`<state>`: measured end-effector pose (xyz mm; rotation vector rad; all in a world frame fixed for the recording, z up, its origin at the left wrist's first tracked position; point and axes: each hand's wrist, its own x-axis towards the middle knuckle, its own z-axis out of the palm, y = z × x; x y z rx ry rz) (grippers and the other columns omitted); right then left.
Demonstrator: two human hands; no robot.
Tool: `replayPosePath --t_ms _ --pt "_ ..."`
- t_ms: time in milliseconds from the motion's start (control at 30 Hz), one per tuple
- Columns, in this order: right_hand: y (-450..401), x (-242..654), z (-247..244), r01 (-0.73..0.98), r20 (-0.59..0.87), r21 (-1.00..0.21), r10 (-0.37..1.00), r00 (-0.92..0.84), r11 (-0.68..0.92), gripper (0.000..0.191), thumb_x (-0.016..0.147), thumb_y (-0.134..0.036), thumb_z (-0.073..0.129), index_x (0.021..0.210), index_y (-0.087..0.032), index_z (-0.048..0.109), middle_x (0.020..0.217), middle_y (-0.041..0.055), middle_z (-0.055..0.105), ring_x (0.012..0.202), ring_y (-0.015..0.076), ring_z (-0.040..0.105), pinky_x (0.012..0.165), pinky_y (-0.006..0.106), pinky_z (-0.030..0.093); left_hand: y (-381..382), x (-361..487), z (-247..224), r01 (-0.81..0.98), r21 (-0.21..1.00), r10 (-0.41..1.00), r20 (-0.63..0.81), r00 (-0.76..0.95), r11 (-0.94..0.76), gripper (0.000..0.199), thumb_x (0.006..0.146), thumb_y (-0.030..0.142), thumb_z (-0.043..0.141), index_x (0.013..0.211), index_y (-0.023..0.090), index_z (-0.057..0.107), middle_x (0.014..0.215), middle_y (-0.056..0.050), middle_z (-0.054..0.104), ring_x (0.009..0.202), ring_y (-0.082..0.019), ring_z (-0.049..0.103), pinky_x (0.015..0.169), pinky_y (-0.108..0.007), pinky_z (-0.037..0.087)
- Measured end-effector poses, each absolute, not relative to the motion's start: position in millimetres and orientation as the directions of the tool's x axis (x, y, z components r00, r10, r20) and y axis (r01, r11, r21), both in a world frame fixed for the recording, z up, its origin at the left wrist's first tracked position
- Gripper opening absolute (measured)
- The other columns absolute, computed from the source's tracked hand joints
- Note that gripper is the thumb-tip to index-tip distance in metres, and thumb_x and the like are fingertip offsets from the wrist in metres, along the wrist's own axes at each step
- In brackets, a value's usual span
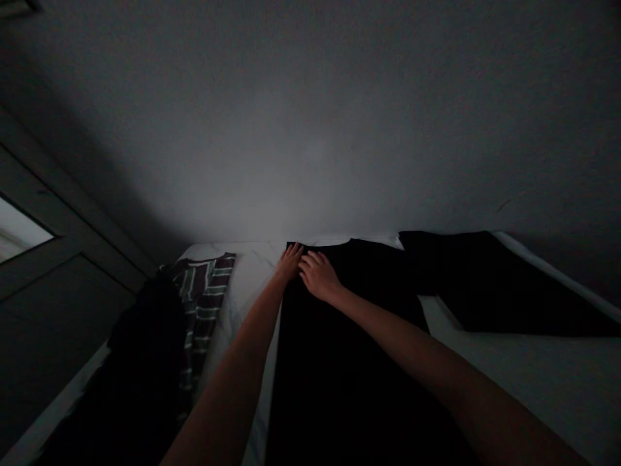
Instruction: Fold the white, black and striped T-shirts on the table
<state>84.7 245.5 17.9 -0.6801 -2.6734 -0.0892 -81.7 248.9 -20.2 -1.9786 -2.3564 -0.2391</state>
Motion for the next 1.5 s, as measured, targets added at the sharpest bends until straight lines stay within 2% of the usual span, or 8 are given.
replayPosePath --t_ms 67,267,533,833,1033,1267,1333,1500 --pt "229.2 85.9 15.8 0.393 0.264 0.054 0.367 -0.892 0.918 0.037 0.093 -0.022 0.05 0.127 -0.012 0.062 0.138 0.0143 0.058 0.128 0.0275 0.048 0.109 0.042 0.034 248.4 -82.5 -28.7 0.985 0.085 0.976 0.146 -0.16 0.149 0.05 0.101 0.029 0.034 0.151 0.025 0.037 0.161 -0.006 0.029 0.148 -0.024 0.026 0.118 -0.044 0.027" --pt "214.9 113.9 37.0 0.669 0.059 0.178 0.671 -0.739 0.721 0.032 0.091 -0.009 0.044 0.096 -0.009 0.076 0.101 0.0227 0.071 0.099 0.0308 0.062 0.084 0.042 0.043 250.7 -83.4 -34.0 0.973 0.119 0.965 0.155 -0.213 0.196 0.053 0.102 0.045 0.029 0.152 0.027 0.034 0.162 -0.005 0.024 0.148 -0.025 0.025 0.12 -0.047 0.024" --pt "244.9 121.9 52.2 0.816 0.134 -0.058 0.815 -0.564 0.575 0.037 0.096 -0.037 0.051 0.114 -0.008 0.067 0.117 0.0219 0.066 0.106 0.0319 0.062 0.085 0.041 0.048 246.7 -78.3 -27.1 0.963 0.14 0.961 0.127 -0.247 0.23 0.055 0.101 0.052 0.031 0.152 0.031 0.035 0.163 -0.009 0.02 0.149 -0.03 0.022 0.12 -0.051 0.019" --pt "180.7 118.6 -3.9 0.25 0.081 -0.189 0.268 -0.96 0.95 0.057 0.095 -0.04 0.054 0.146 -0.017 0.044 0.156 0.0135 0.036 0.148 0.0267 0.024 0.121 0.05 0.012 247.5 -76.8 -27.5 0.961 0.187 0.962 0.143 -0.233 0.205 0.054 0.1 0.051 0.035 0.151 0.034 0.036 0.163 -0.007 0.023 0.149 -0.031 0.022 0.119 -0.054 0.016" --pt "80.9 163.3 -6.3 0.025 0.053 -0.356 0.047 -0.997 0.934 0.079 0.094 -0.063 0.043 0.153 -0.012 0.032 0.16 0.0185 0.024 0.15 0.0324 0.011 0.122 0.052 0.009 248.5 -74.1 -21.9 0.96 0.156 0.965 0.09 -0.246 0.231 0.055 0.101 0.051 0.03 0.152 0.033 0.034 0.164 -0.006 0.021 0.149 -0.031 0.02 0.12 -0.054 0.013" --pt "34.4 205.4 21.7 -0.15 0.078 -0.568 -0.128 -0.989 0.809 0.067 0.1 -0.053 0.039 0.154 -0.014 0.029 0.16 0.014 0.027 0.15 0.0227 0.017 0.122 0.041 0.015 236.4 -57.5 -2.0 0.976 0.038 0.94 0.263 -0.218 0.216 0.054 0.101 0.04 0.032 0.151 0.02 0.037 0.158 -0.012 0.034 0.146 -0.027 0.029 0.121 -0.047 0.016" --pt "54.4 219.3 32.1 -0.069 0.11 -0.627 0.0 -0.994 0.776 0.059 0.1 -0.046 0.045 0.151 -0.017 0.037 0.158 0.0125 0.033 0.146 0.0202 0.029 0.118 0.036 0.027 230.6 -52.5 1.2 0.97 0.043 0.929 0.28 -0.241 0.238 0.051 0.102 0.036 0.028 0.15 0.02 0.038 0.158 -0.012 0.034 0.145 -0.026 0.03 0.119 -0.044 0.02" --pt "124.3 285.0 32.1 0.587 0.135 -0.579 0.776 -0.616 0.566 0.034 0.094 -0.023 0.053 0.126 -0.018 0.06 0.129 0.0122 0.062 0.119 0.0232 0.058 0.105 0.04 0.044 222.3 -40.5 12.2 0.958 -0.019 0.957 0.059 -0.284 0.286 0.047 0.099 0.035 0.036 0.142 0.021 0.048 0.155 -0.016 0.038 0.14 -0.033 0.038 0.112 -0.053 0.032"
